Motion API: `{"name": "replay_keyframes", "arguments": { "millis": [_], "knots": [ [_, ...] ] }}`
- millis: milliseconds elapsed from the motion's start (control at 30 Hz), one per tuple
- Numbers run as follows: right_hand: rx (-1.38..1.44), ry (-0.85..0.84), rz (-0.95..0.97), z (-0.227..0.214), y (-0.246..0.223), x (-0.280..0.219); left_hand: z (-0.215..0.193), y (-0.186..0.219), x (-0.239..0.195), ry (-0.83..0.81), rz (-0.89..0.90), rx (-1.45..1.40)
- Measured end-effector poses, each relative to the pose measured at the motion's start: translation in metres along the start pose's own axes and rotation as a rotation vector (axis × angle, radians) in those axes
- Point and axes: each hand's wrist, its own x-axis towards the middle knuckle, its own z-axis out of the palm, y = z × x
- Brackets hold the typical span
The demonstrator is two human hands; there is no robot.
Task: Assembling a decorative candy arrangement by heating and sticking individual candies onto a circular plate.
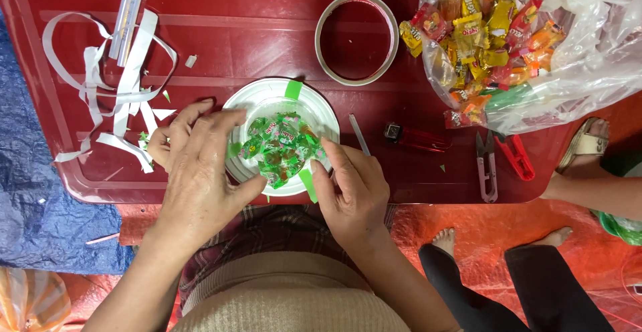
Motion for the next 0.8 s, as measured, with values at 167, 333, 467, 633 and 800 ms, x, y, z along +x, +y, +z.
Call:
{"name": "replay_keyframes", "arguments": {
  "millis": [167, 333, 467, 633, 800],
  "knots": [
    [-0.026, -0.001, -0.037, -0.002, 0.000, -0.002, -0.007, 0.004, 0.001, -0.055, -0.046, -0.003],
    [-0.033, -0.001, -0.009, -0.005, -0.002, -0.001, -0.008, 0.002, -0.004, 0.019, 0.037, 0.093],
    [-0.027, -0.003, -0.012, -0.007, -0.003, 0.002, -0.009, 0.002, -0.008, 0.047, 0.060, 0.107],
    [-0.023, -0.001, 0.001, -0.004, 0.001, 0.001, -0.008, 0.006, -0.007, 0.051, 0.073, 0.117],
    [0.017, 0.003, 0.002, -0.004, 0.001, 0.001, -0.009, 0.005, -0.007, 0.028, 0.081, 0.086]
  ]
}}
